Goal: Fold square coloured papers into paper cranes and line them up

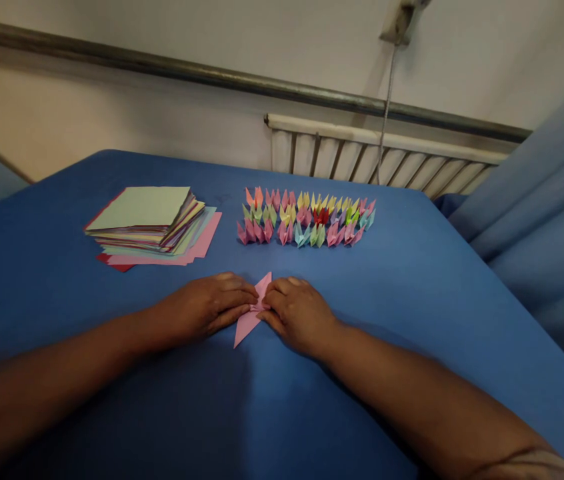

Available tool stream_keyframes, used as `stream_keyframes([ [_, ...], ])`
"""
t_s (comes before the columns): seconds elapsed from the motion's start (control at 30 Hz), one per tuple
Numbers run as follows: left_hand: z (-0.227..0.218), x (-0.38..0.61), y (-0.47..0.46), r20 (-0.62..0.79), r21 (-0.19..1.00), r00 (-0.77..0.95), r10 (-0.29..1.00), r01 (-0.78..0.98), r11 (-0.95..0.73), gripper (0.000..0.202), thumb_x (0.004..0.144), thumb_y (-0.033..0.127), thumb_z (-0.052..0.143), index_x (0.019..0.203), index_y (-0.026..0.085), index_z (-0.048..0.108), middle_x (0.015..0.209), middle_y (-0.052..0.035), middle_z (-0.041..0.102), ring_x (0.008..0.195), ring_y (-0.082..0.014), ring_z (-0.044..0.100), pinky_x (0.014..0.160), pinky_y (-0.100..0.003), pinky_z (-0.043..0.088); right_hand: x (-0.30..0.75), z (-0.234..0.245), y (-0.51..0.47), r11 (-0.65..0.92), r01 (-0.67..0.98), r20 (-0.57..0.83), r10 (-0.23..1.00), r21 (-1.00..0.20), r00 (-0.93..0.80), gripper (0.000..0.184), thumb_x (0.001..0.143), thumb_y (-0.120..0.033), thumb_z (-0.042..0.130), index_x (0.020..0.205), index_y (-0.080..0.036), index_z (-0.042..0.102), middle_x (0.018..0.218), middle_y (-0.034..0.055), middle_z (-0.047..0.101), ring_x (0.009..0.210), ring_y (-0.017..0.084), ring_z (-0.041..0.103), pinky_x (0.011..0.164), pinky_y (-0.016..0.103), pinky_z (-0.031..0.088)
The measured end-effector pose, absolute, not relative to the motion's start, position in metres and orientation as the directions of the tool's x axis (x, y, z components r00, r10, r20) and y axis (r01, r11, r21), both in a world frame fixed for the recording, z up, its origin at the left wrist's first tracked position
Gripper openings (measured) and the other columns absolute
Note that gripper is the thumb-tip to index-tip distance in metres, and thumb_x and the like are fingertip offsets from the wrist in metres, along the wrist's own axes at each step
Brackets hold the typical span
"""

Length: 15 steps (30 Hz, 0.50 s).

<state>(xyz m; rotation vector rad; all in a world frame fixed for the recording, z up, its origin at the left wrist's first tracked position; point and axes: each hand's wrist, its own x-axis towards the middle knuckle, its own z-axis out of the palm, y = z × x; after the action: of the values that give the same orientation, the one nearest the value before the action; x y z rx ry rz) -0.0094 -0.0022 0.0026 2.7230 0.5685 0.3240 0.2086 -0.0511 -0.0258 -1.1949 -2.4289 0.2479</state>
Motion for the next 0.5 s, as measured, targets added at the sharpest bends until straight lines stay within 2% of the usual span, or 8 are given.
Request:
stream_keyframes([
  [0.2,0.000,-0.008,0.000,0.122,0.419,0.873,0.473,0.387,-0.822,0.026,0.094,0.033,0.048,0.108,0.019,0.065,0.107,-0.0068,0.066,0.102,-0.0194,0.056,0.091,-0.031,0.042,0.208,-0.029,-0.050,0.616,0.716,0.313,0.787,-0.330,-0.532,0.022,0.095,-0.028,0.048,0.095,-0.015,0.065,0.096,0.0083,0.066,0.090,0.020,0.056,0.082,0.035,0.046],
  [0.37,-0.005,-0.001,0.001,0.104,0.429,0.778,0.619,0.527,-0.734,0.024,0.094,0.028,0.045,0.089,0.017,0.066,0.089,-0.0050,0.066,0.085,-0.0176,0.057,0.082,-0.031,0.042,0.209,-0.028,-0.050,0.610,0.707,0.310,0.792,-0.358,-0.526,0.019,0.095,-0.025,0.048,0.095,-0.015,0.064,0.096,0.0090,0.066,0.091,0.020,0.057,0.083,0.036,0.046],
  [0.5,-0.008,0.000,0.001,0.098,0.410,0.690,0.718,0.629,-0.660,0.017,0.089,0.028,0.052,0.084,0.017,0.064,0.083,-0.0039,0.063,0.082,-0.0183,0.055,0.076,-0.031,0.042,0.209,-0.026,-0.051,0.606,0.715,0.290,0.795,-0.349,-0.532,0.018,0.094,-0.023,0.047,0.098,-0.014,0.063,0.096,0.0098,0.066,0.091,0.020,0.058,0.084,0.037,0.046],
])
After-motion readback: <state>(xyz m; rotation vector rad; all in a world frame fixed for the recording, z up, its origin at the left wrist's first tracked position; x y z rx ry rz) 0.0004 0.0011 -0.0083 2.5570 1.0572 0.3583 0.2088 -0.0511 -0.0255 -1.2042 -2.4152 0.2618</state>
